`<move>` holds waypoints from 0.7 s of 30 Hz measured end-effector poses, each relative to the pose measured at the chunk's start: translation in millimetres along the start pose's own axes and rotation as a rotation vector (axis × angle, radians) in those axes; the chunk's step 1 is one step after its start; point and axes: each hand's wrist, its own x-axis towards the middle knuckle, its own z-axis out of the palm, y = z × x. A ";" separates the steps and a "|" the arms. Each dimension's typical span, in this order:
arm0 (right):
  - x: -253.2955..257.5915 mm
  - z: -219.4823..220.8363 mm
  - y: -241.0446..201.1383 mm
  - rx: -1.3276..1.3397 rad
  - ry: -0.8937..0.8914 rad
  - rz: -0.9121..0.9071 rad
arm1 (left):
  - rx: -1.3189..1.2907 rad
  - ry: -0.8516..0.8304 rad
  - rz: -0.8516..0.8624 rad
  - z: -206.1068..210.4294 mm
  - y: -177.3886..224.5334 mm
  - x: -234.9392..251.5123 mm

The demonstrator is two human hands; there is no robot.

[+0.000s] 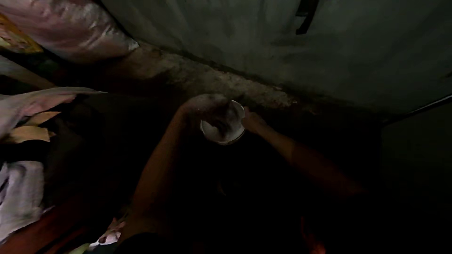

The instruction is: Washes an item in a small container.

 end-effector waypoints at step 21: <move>18.0 -3.0 3.7 0.008 0.045 -0.056 | 0.441 0.121 -0.265 56.1 -42.9 26.5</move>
